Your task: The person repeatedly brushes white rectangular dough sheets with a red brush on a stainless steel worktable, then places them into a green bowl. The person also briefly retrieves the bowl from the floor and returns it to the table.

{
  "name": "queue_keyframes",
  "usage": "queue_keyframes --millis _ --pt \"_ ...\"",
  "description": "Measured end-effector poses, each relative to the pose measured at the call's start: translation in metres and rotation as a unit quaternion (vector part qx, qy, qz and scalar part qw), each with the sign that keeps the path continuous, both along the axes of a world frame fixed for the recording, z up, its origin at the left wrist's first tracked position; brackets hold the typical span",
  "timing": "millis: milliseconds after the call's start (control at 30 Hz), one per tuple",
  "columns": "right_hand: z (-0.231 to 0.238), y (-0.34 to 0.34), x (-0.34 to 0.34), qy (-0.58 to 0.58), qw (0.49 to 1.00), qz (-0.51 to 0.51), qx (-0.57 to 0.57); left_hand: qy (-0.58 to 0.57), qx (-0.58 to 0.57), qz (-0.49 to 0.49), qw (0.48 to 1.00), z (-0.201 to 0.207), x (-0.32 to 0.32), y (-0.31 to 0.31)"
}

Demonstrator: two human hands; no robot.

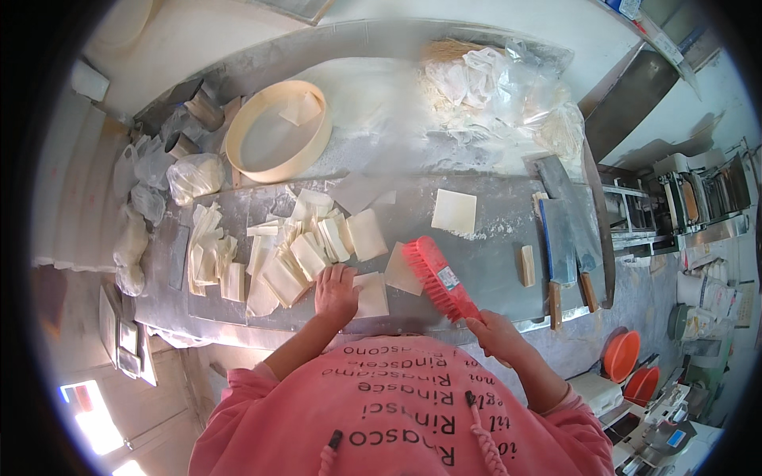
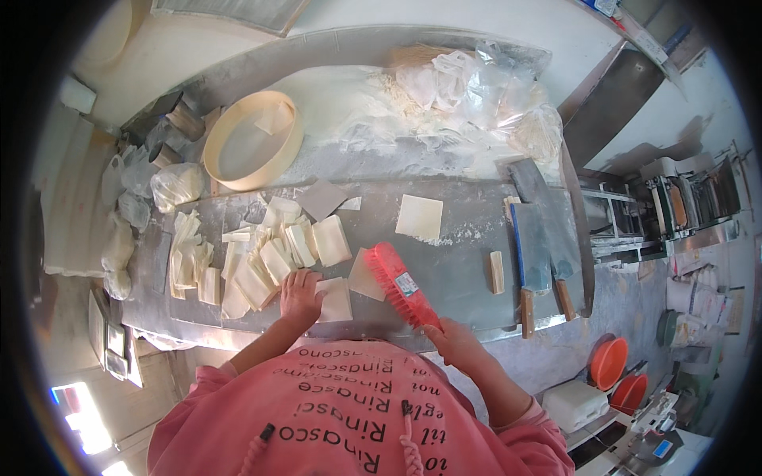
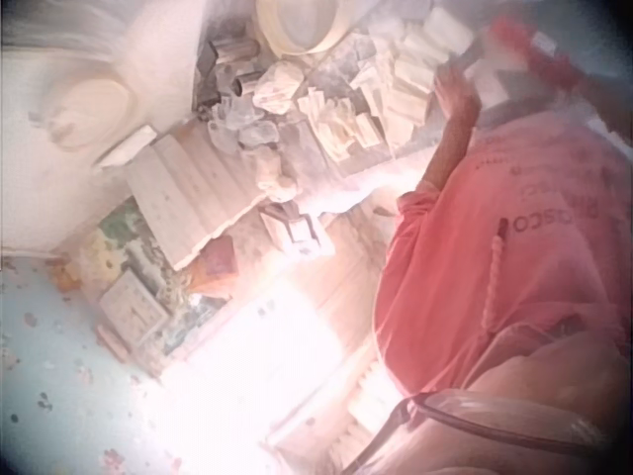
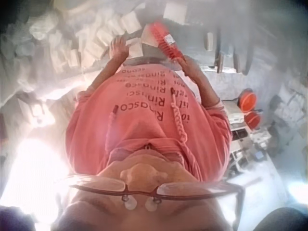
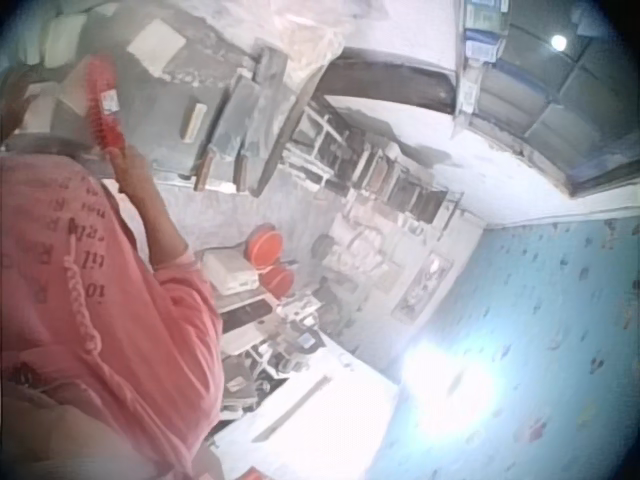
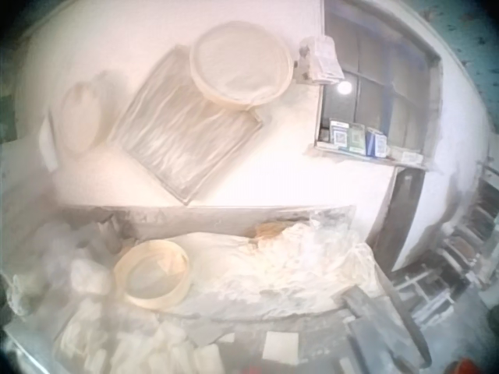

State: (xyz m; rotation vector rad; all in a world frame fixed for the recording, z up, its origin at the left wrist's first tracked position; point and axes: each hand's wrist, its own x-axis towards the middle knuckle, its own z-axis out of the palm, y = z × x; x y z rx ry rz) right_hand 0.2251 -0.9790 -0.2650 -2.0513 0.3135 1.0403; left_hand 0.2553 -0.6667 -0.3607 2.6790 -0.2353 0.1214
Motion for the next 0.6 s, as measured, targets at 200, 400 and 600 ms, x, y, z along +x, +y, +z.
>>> queue_keyframes --millis 200,400,600 --pt "-0.006 -0.009 0.000 -0.036 0.999 0.014 -0.026 0.070 -0.002 -0.020 0.997 -0.005 0.008 0.003" --pt "-0.010 -0.011 -0.003 -0.045 0.999 0.006 -0.021 0.102 -0.037 0.017 0.994 -0.011 0.010 0.004" --pt "-0.012 -0.013 -0.005 -0.049 0.999 0.000 -0.018 0.052 -0.054 0.004 0.997 -0.012 0.008 0.007"
